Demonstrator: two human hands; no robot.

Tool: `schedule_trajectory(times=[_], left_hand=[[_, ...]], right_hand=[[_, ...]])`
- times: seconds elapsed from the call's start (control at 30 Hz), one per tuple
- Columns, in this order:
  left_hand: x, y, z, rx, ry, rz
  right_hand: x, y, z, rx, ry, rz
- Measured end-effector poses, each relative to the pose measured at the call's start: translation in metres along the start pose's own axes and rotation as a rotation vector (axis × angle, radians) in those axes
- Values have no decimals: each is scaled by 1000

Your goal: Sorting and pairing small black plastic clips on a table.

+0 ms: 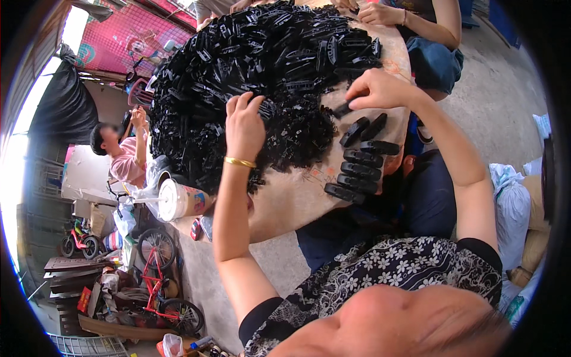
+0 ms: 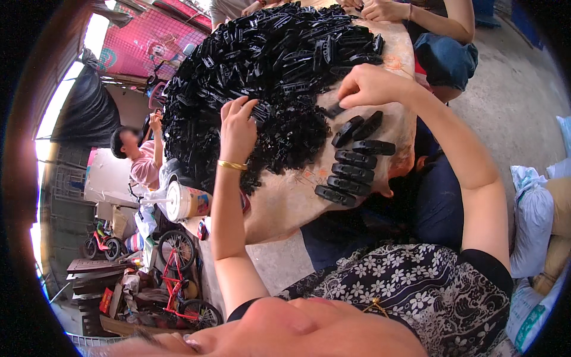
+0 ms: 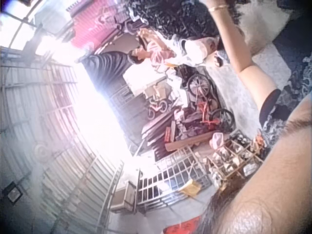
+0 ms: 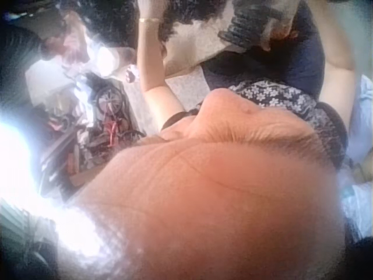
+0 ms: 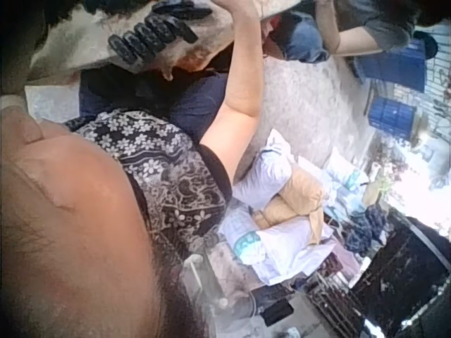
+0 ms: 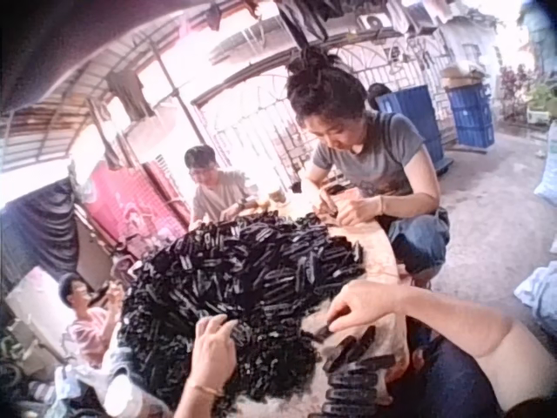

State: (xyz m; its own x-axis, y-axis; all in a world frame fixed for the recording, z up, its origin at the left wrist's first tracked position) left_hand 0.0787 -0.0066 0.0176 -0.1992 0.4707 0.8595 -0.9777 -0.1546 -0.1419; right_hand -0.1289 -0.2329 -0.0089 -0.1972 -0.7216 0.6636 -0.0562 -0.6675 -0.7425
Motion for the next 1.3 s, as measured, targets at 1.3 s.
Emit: schedule_trajectory(times=[1.3], left_hand=[[-9,90,-13,648,-25,-1610]], right_hand=[[-58,-49,-2,456,496,154]])
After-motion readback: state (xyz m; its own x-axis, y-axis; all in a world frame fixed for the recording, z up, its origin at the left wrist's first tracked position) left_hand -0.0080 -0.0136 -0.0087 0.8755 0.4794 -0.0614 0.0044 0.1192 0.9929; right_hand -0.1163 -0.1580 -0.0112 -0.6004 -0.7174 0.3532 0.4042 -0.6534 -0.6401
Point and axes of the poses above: each hand's wrist, its own z-axis towards the middle knuckle, its own x-axis out of the back of the hand, y = z × x, the point moved 1 cm from there along z, towards the middle knuckle, and after that the axes turned 8 degrees about -x, right-handed, at the moved point
